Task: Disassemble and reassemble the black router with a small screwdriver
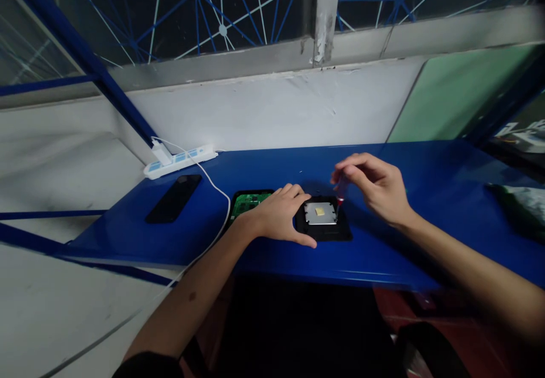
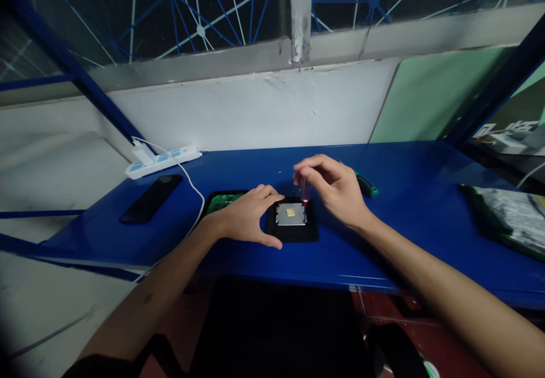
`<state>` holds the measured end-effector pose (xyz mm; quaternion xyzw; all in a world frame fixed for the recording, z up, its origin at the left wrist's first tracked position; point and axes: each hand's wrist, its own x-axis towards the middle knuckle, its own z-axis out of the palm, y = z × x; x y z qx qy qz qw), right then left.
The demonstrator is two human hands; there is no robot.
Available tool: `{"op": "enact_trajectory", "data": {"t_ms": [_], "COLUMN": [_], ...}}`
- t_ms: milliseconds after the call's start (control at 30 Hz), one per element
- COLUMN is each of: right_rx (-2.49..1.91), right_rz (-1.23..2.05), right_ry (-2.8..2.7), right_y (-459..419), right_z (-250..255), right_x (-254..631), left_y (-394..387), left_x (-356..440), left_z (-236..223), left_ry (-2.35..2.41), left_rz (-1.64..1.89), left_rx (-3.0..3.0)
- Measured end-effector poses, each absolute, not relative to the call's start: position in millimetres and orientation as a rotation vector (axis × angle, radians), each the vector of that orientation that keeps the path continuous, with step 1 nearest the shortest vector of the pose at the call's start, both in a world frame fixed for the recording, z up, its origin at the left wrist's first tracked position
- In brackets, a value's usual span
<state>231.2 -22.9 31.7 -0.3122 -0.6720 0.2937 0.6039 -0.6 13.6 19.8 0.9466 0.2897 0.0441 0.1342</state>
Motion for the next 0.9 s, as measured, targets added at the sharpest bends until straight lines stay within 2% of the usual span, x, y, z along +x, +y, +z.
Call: {"op": "enact_trajectory", "data": {"t_ms": [367,767,900], "right_rx": [-0.694,-0.720,-0.840], "right_rz": [0.263,0.141,0.197], "right_ry": [-1.715,-1.736,-1.691], "right_y": [-20.0,-20.0,-24.3], "right_z": [22.5,27.6,25.7], "right_x": [237.2,234.7,231.6], "left_y": [15.5,14.5,14.9], "left_x": [-0.4,0.3,-0.3], "left_z": [17.2,16.9,17.1], "left_ry": [0.858,0.850,0.844], "left_rz": [0.113,0.121,0.129], "left_rx": [2.752,2.768,2.765]}}
